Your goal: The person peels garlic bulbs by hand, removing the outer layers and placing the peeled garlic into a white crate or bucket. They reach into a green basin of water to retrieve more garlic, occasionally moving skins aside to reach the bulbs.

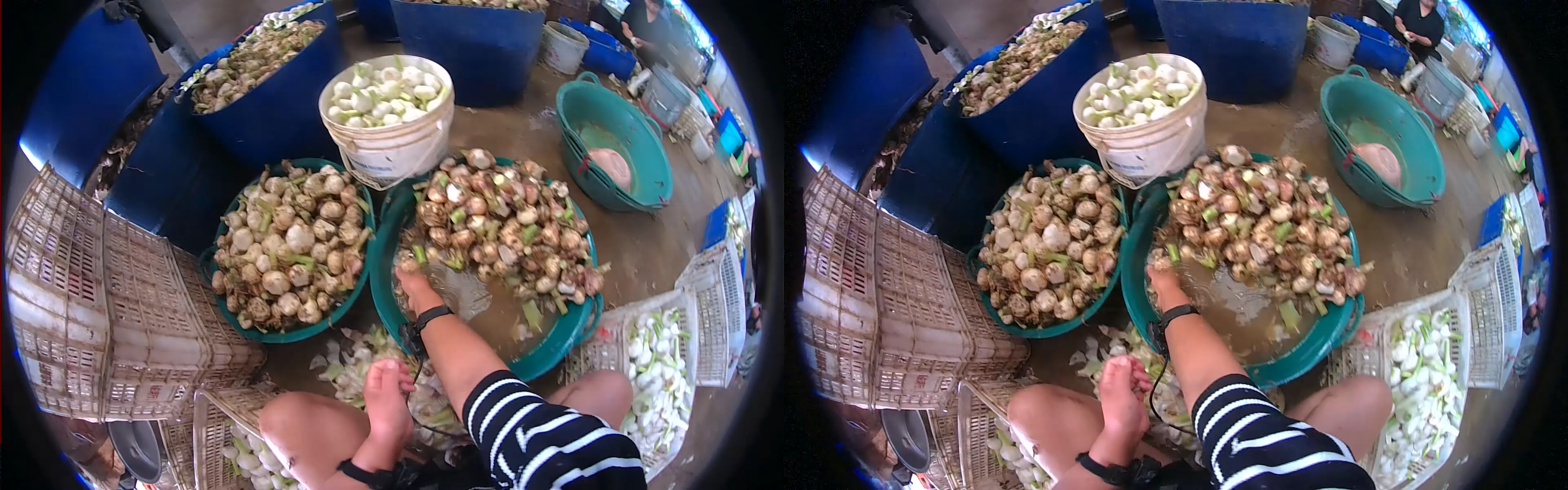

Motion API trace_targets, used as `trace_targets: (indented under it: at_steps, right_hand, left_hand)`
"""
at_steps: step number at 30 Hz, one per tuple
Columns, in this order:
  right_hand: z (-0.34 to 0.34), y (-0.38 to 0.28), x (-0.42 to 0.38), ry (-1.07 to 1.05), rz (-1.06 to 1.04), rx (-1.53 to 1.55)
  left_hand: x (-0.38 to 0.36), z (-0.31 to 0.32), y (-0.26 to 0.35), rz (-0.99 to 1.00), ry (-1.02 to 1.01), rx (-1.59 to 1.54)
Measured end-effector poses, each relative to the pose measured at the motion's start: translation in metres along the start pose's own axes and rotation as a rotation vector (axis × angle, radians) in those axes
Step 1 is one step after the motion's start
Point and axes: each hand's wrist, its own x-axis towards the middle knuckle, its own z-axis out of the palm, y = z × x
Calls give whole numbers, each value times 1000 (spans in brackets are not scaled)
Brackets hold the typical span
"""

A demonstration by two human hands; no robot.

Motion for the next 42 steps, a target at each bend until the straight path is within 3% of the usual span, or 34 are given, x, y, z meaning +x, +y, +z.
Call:
trace_targets:
  at_steps: [1,3,4,6,7,8,9,10,11,13,15,17,18,20,22,24,25,27,29,31,32,33,35,37,39,40,42]
  right_hand:
    - [10,1,0,58,-33,-122]
    - [-11,0,-18,-297,160,308]
    - [-22,-4,-33,-397,107,212]
    - [-58,-21,-105,-420,-359,-417]
    - [-69,-14,-137,-255,-651,-604]
    - [-86,-30,-190,-254,-638,-720]
    - [-96,-27,-218,-262,-918,-695]
    - [-103,-18,-237,-191,-1169,-692]
    - [-110,-14,-250,-195,-1153,-698]
    - [-125,-13,-274,-336,-1052,-797]
    - [-137,-28,-291,-298,-1068,-922]
    - [-146,-20,-291,-272,-1225,-1026]
    - [-149,-17,-293,-234,-1300,-1047]
    - [-155,-12,-295,-214,-1278,-1077]
    - [-162,-4,-291,-188,-1254,-1104]
    - [-167,-2,-285,-467,-289,-345]
    - [-171,-3,-288,-461,-297,-341]
    - [-178,-10,-301,-552,63,200]
    - [-189,-15,-313,-662,28,264]
    - [-192,-12,-320,-593,-599,-266]
    - [-195,-5,-316,-441,-741,-403]
    - [-196,-2,-313,-435,-746,-401]
    - [-196,-2,-309,-475,-313,-90]
    - [-198,-10,-310,-518,-236,-3]
    - [-199,-19,-319,-603,-26,262]
    - [-200,-18,-320,-660,-73,322]
    - [-197,-19,-337,-657,-132,431]
  left_hand:
    - [3,-4,2,10,-2,37]
    - [17,-10,8,33,105,46]
    - [23,-12,11,50,189,60]
    - [32,-11,12,-19,250,25]
    - [35,-9,11,-83,297,-2]
    - [37,-6,10,-185,273,-38]
    - [39,-3,9,-288,249,-74]
    - [44,-12,2,-309,28,-54]
    - [40,-9,7,-331,44,-47]
    - [39,-5,-2,-162,31,120]
    - [34,-4,-12,-129,-31,154]
    - [28,-2,-13,-88,-97,184]
    - [25,-3,-11,-191,-126,182]
    - [22,-7,-14,-338,-182,162]
    - [14,-5,-17,-362,-203,154]
    - [10,-8,-17,-398,-298,68]
    - [7,-8,-17,-393,-307,72]
    - [1,-6,-14,-56,-546,193]
    - [8,-18,-5,-7,-646,318]
    - [-5,-13,10,-16,-754,722]
    - [-20,-7,23,-155,-757,901]
    - [-34,-3,28,-150,-762,904]
    - [-55,-1,29,587,-782,1262]
    - [-61,-3,26,653,-705,1231]
    - [-54,-10,21,1264,-658,1377]
    - [-49,-15,14,1265,-651,1382]
    - [-43,-19,3,1075,-717,956]
